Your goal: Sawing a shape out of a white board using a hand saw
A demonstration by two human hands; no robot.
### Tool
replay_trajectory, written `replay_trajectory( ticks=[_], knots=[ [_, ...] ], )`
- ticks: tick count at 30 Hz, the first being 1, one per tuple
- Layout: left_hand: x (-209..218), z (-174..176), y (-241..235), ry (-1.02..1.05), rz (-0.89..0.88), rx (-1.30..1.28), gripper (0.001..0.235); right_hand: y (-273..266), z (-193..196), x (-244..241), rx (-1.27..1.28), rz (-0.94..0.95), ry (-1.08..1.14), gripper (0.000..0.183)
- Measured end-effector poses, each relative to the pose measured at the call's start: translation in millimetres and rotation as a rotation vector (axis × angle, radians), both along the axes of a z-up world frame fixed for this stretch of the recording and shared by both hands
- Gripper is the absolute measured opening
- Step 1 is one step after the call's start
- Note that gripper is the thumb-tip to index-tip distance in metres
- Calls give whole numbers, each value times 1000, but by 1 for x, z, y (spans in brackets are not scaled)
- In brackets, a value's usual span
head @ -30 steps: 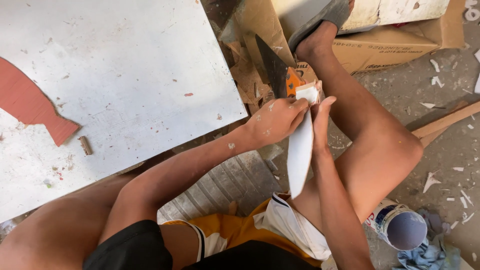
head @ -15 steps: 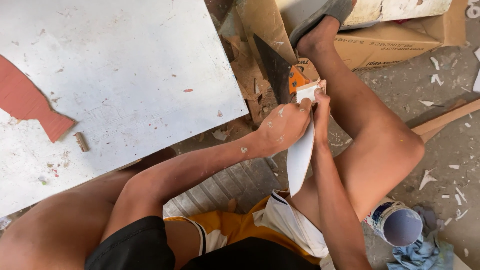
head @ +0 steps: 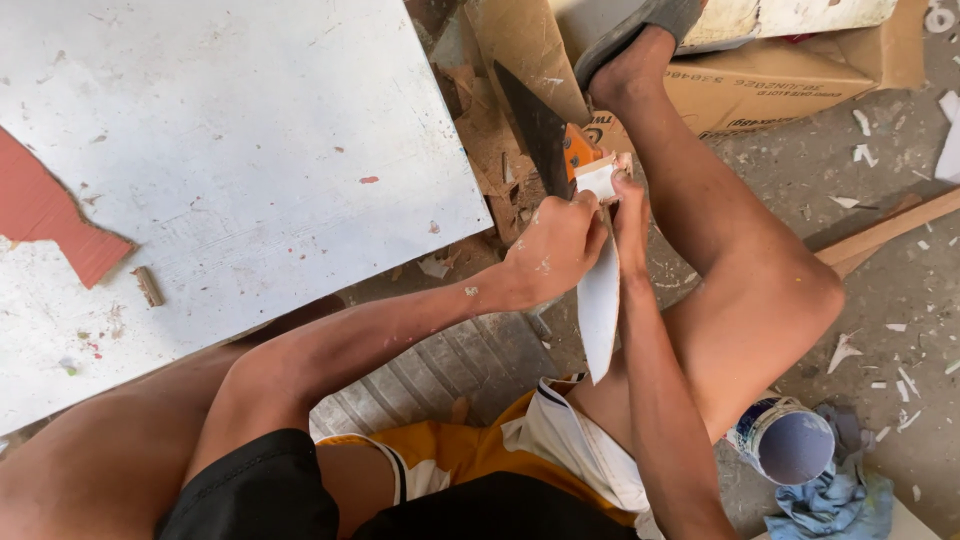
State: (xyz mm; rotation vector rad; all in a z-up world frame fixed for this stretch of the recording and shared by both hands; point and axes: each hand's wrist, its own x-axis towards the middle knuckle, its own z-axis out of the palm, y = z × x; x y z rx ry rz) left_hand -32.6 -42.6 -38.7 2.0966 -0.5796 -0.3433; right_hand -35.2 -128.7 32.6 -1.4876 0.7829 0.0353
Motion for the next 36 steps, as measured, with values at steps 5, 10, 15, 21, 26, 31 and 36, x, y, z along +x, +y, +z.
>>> replay_trajectory(
  ticks=[5,10,15,21,26,31,36],
  knots=[
    [2,9,5,-147,-79,117,14,-5,-7,-2,60,68,-88,57],
    [-24,42,10,-216,-253,231,12,-24,-41,-2,102,63,-67,56],
    [-27,40,10,-150,-248,303,11,-37,-55,2,211,65,-20,61],
    [25,32,33,-22,-128,345,49,25,-26,-10,-82,117,-217,38],
    [24,-20,25,189,-119,-87,32,27,1,-13,-103,130,-207,41],
    [5,-8,30,291,-21,-310,27,-4,-23,-14,227,86,-23,52],
    [-1,-23,22,405,77,-410,30,-33,-93,-8,535,-11,-111,68]
  ],
)
